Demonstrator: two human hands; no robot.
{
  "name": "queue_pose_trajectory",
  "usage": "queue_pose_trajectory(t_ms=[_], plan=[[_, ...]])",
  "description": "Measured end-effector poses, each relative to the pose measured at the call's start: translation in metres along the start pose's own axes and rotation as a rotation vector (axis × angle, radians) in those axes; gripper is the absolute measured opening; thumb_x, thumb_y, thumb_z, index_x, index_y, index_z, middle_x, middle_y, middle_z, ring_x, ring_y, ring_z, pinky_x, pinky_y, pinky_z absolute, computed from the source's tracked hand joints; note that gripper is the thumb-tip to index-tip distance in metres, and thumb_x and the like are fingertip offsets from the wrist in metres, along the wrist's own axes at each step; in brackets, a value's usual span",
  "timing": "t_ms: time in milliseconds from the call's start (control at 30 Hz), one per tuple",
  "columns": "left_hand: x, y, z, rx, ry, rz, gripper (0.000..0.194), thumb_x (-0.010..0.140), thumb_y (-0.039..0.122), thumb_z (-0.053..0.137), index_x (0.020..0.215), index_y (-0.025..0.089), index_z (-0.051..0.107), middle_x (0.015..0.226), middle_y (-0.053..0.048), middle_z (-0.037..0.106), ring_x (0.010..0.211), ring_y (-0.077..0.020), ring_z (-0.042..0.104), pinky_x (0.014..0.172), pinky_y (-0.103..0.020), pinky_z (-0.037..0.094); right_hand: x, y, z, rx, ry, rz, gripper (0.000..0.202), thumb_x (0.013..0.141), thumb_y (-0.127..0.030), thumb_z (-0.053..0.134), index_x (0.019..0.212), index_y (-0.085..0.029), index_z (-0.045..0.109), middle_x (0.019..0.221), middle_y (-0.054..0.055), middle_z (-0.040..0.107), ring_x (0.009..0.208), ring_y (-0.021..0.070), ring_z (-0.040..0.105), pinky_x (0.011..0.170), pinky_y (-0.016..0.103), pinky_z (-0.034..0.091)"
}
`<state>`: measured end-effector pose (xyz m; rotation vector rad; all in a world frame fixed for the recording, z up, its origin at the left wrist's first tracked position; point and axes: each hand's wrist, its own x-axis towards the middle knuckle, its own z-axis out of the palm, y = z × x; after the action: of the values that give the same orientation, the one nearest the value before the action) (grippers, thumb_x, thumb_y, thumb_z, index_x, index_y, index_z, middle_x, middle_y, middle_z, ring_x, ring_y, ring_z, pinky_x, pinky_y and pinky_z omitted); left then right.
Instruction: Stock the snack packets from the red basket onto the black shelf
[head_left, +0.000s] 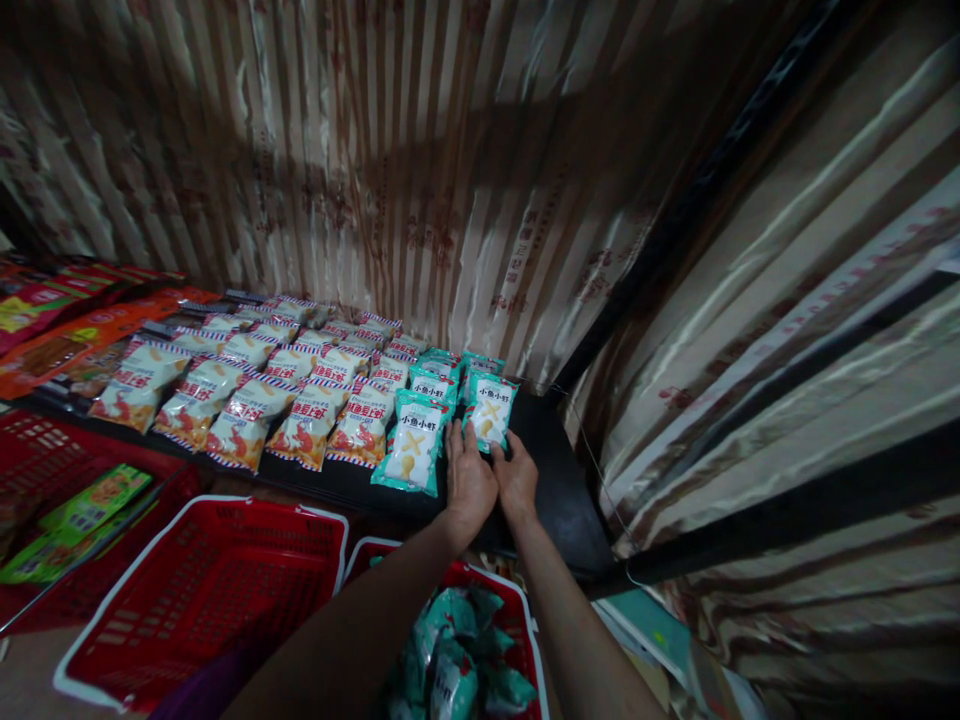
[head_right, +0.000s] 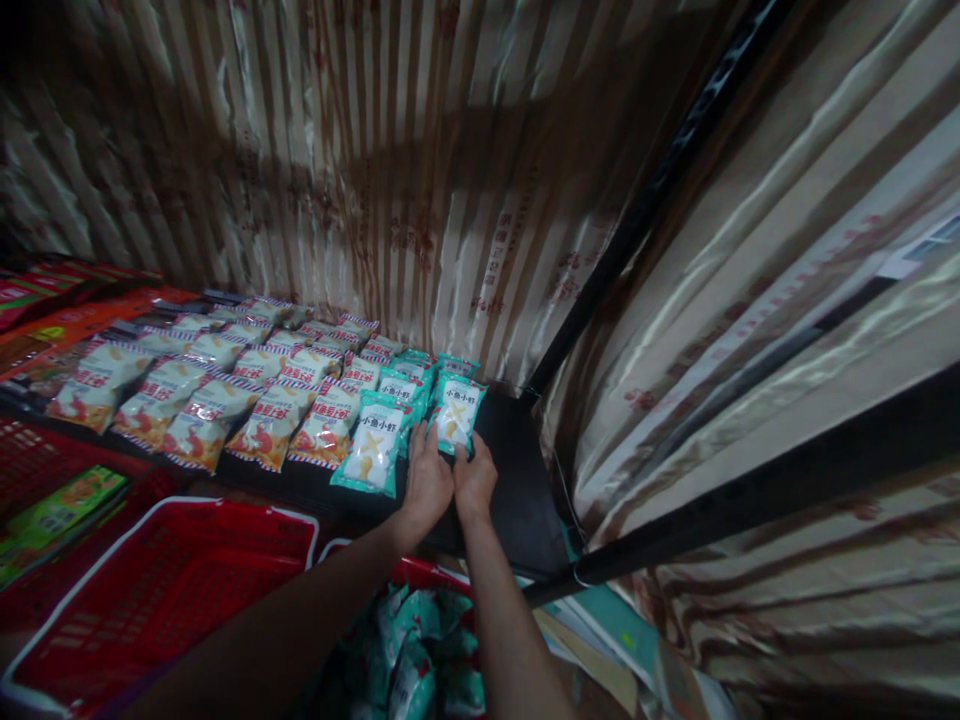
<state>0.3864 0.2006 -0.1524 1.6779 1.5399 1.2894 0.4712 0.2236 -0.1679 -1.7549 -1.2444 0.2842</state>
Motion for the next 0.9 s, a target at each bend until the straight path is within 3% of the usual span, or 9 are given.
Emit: queue_pose_trajectory(t_ms=[167,333,533,767,900], plan=[[0.005,-0.004,0.006,-0.036,0.036,-0.025,0.051,0.085,0.018,0.041,0.135,0.007,0.040,0.143,-0.020,0.038,0.139,-0.0287,0.025,0.113,-0.046,0.025,0.006,0.005,0.005,-0.045,0.023,-0.046,0.044,0.076,-0.031,0.048,0.114,-0.013,0.063,0.105,0.012,0.069,0.094,0.0236,0.062,0.087,0.036,0.045],[0.007,-0.009,0.010,-0.014,0.037,-0.045,0.051,0.084,0.012,0.039,0.134,0.004,0.040,0.144,-0.022,0.036,0.138,-0.0288,0.025,0.113,-0.045,0.024,0.010,0.006,0.010,-0.073,0.022,-0.085,0.041,0.077,-0.028,0.048,0.111,-0.011,0.065,0.107,0.015,0.067,0.098,0.0239,0.060,0.091,0.036,0.043],[0.009,-0.011,0.010,-0.044,0.051,-0.041,0.049,0.086,0.018,0.041,0.134,0.009,0.042,0.144,-0.018,0.038,0.139,-0.0275,0.024,0.113,-0.046,0.026,0.012,0.010,0.013,-0.096,0.027,-0.121,0.038,0.078,-0.026,0.049,0.109,-0.012,0.065,0.107,0.015,0.066,0.100,0.0241,0.057,0.093,0.038,0.042],[0.009,-0.008,0.008,-0.021,0.029,-0.055,0.049,0.088,0.023,0.039,0.133,0.003,0.043,0.145,-0.019,0.037,0.139,-0.0282,0.024,0.115,-0.042,0.023,0.012,0.010,0.015,-0.130,0.024,-0.141,0.038,0.078,-0.025,0.049,0.110,-0.012,0.065,0.107,0.015,0.065,0.100,0.0240,0.056,0.092,0.036,0.042],[0.009,-0.009,0.008,-0.028,0.040,-0.049,0.049,0.088,0.022,0.040,0.134,0.005,0.043,0.143,-0.018,0.040,0.140,-0.0276,0.023,0.115,-0.044,0.024,0.011,0.008,0.015,-0.154,0.023,-0.138,0.039,0.079,-0.025,0.048,0.111,-0.008,0.064,0.107,0.018,0.064,0.100,0.0249,0.055,0.091,0.036,0.042]])
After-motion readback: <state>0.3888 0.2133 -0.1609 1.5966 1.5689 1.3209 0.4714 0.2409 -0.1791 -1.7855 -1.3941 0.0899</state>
